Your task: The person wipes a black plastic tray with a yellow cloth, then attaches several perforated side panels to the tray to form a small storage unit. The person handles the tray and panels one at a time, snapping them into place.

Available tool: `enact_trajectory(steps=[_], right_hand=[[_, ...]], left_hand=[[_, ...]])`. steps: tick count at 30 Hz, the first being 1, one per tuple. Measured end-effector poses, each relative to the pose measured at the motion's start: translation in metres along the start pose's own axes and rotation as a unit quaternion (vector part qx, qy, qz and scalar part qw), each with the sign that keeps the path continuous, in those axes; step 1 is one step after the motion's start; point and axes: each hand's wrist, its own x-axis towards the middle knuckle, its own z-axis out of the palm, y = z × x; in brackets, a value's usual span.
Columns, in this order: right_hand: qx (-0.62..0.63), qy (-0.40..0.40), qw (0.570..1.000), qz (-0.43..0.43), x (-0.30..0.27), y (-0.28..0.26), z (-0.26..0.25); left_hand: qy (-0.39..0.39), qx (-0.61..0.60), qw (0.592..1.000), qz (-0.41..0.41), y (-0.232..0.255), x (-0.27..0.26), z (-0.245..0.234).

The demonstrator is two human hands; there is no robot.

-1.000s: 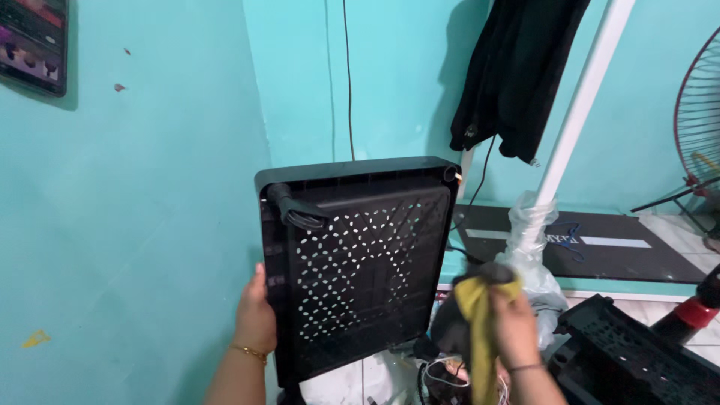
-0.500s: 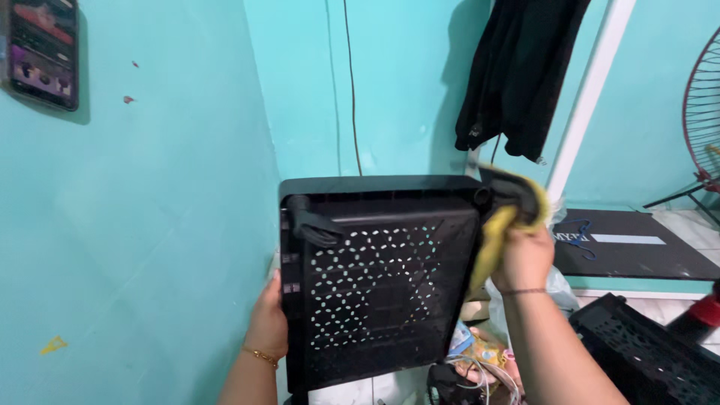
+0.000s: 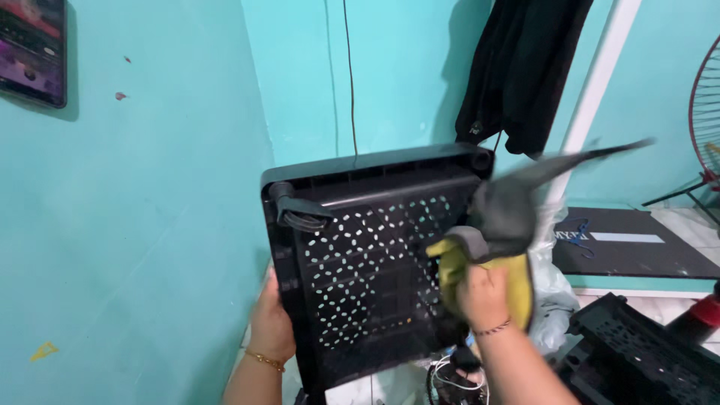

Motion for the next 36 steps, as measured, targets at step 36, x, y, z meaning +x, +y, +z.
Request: enact_trajectory(steps=[36], right_hand=[[0.351,-0.303,0.886,0.020,-0.003,-0.172,-0.022]], left_hand=[[0.041,0.066,0.988,-0.132,-0.005,-0.024,0.057]])
